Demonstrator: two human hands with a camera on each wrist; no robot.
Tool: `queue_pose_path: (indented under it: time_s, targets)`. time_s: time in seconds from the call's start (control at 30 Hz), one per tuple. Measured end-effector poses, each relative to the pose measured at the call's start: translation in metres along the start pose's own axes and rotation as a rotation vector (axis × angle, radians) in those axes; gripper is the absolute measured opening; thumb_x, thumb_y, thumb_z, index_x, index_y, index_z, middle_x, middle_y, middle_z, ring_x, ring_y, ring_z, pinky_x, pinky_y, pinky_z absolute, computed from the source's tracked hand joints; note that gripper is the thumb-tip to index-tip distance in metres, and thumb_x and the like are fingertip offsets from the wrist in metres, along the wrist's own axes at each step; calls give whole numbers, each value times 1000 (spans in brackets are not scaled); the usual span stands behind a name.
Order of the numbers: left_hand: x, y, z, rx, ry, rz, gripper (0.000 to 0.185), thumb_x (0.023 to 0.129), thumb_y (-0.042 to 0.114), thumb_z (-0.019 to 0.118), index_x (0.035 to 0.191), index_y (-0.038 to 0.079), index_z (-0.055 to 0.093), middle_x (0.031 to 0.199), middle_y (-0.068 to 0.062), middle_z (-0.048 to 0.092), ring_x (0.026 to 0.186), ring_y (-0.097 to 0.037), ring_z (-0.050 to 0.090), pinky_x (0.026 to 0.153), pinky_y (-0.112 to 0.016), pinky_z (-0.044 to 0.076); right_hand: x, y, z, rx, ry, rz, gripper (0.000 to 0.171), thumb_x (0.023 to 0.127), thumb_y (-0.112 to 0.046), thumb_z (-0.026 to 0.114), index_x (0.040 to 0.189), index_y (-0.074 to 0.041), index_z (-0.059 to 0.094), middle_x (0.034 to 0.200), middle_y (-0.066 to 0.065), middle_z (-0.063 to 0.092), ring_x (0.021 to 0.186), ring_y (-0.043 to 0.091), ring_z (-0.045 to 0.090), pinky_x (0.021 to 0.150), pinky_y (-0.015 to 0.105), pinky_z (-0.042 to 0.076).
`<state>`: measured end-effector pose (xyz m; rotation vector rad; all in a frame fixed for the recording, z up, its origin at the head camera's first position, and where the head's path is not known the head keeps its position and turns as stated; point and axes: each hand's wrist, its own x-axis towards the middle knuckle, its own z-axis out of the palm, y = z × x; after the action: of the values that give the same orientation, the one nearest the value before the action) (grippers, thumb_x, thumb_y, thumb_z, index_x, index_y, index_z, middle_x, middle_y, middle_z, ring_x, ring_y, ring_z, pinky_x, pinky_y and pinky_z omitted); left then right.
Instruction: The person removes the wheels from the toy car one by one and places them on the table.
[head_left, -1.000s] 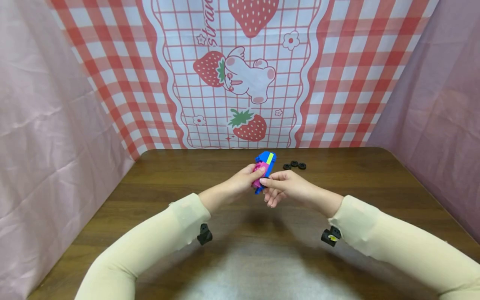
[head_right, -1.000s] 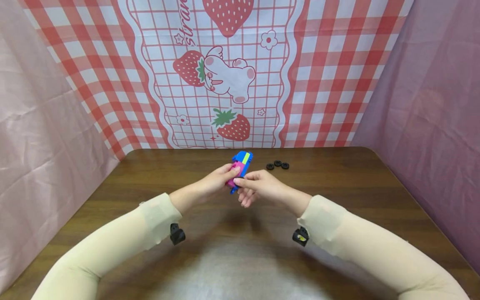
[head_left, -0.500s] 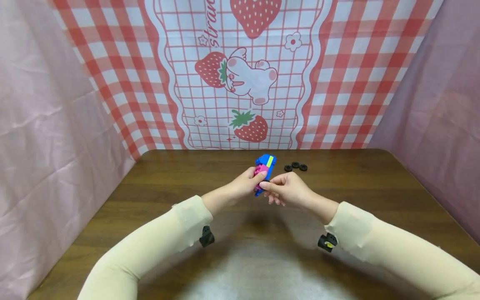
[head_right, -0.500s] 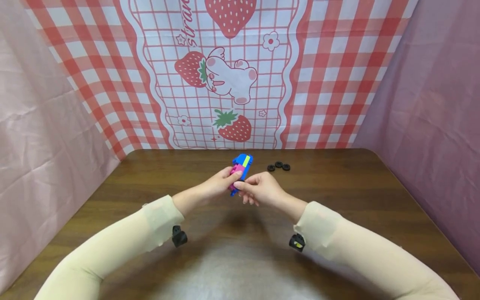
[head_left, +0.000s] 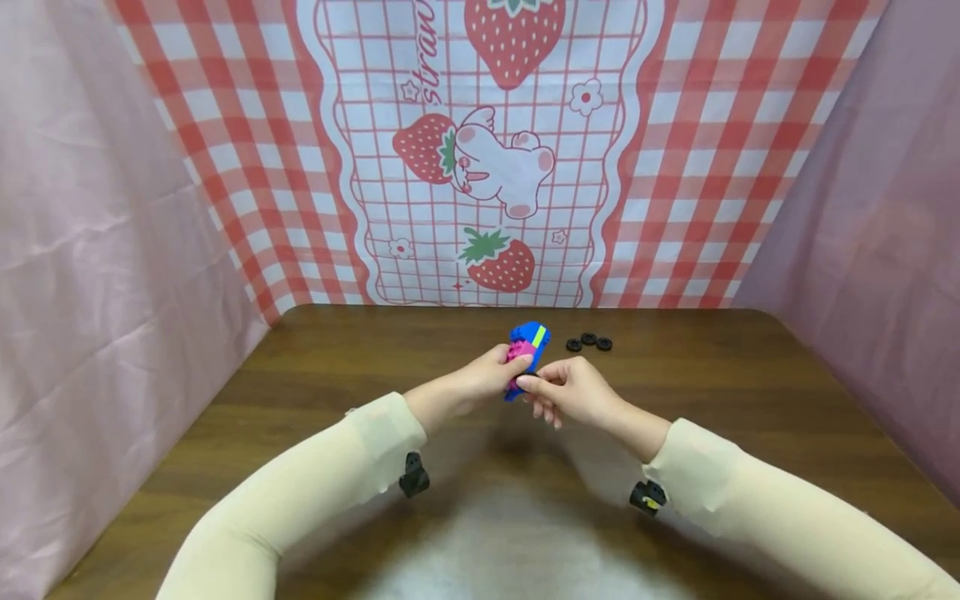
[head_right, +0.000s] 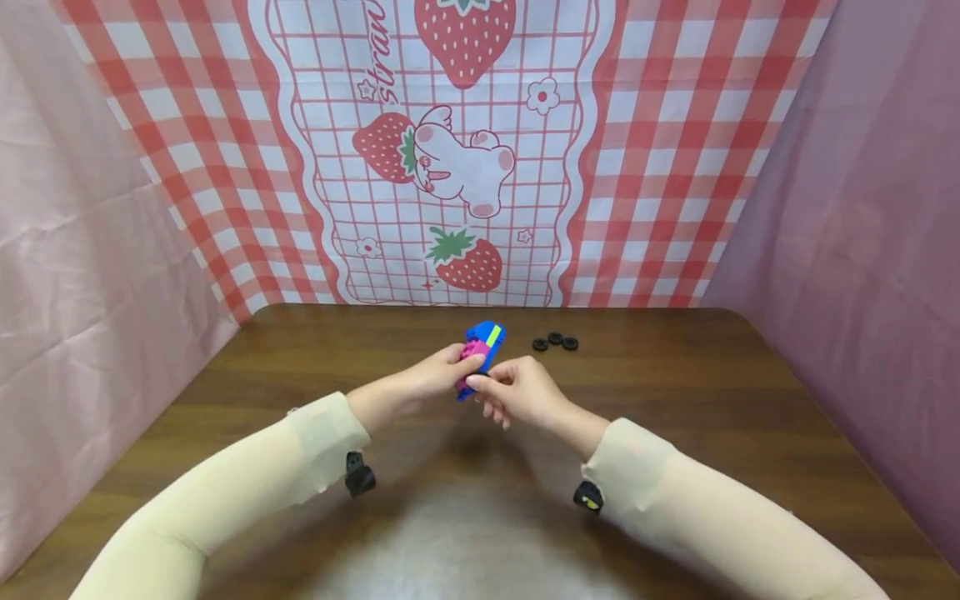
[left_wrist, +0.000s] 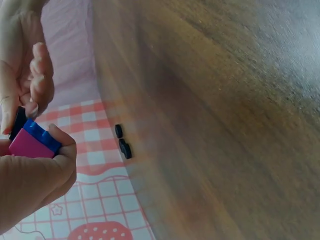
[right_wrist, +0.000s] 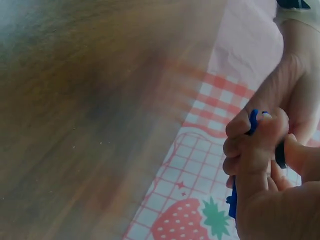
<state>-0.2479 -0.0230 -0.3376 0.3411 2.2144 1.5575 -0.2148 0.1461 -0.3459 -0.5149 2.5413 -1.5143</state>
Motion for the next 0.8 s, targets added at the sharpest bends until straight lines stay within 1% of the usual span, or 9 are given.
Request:
queue_pose_path:
  time_s: [0.07,0.13,0.17,0.3,0.4,0.53,0.6,0.7,0.8]
  targets:
    - [0,0,-1,-12,-13,4,43,103,31,45,127,-5,42,109,-13,54,97,-19,54,90,-36,47,1,1,-1,46,-21,11,37,94,-29,63,80,5,67,67,18,67,47,14,59,54,44,56]
    - [0,1,-1,-19,-17,12,43,104,31,44,128,-4,41,111,-13,53,99,-19,53,91,-36,46,2,0,-4,103,-20,30,35,93,-25,65,85,8,65,73,22,69,51,15,64,58,45,57]
    - [0,1,-1,-23,-14,18,43,104,31,45,128,-5,41,112,-14,53,100,-20,52,91,-36,46,2,0,-5,138,-12,45,33,92,-23,67,87,9,63,76,23,70,54,16,66,61,45,58]
    - [0,2,-1,-34,6,18,43,104,30,44,129,-4,41,118,-16,53,104,-20,51,93,-37,45,4,-5,-9,288,42,120,31,88,-15,72,97,11,59,87,26,71,67,22,72,67,39,59]
    - [0,0,-2,-55,16,18,42,104,29,44,130,-5,41,117,-14,52,103,-19,49,93,-36,44,5,-8,-11,367,62,142,31,88,-8,70,105,14,58,91,24,72,72,22,73,74,39,58]
    - [1,-4,-5,-82,23,25,41,104,27,44,129,-5,40,111,-12,52,100,-19,51,91,-36,45,6,-7,-14,422,70,126,34,90,-2,66,114,19,56,87,15,74,73,17,73,78,39,57]
    - [1,-4,-6,-85,29,22,43,104,28,43,131,-5,39,113,-13,53,101,-20,52,92,-37,45,6,-6,-16,433,72,128,35,91,-1,64,118,19,55,86,12,74,74,16,72,78,37,57]
    - [0,-4,-8,-98,35,12,45,104,28,43,134,-5,37,119,-17,53,104,-22,53,96,-40,45,7,-3,-20,445,81,154,37,92,-2,63,123,17,55,88,10,73,75,15,72,79,35,57]
    - [0,-3,-9,-107,28,16,45,104,26,43,135,-6,36,121,-19,52,105,-22,52,97,-40,45,7,-2,-26,468,90,158,40,92,-1,62,126,18,53,92,11,73,77,15,72,79,33,57]
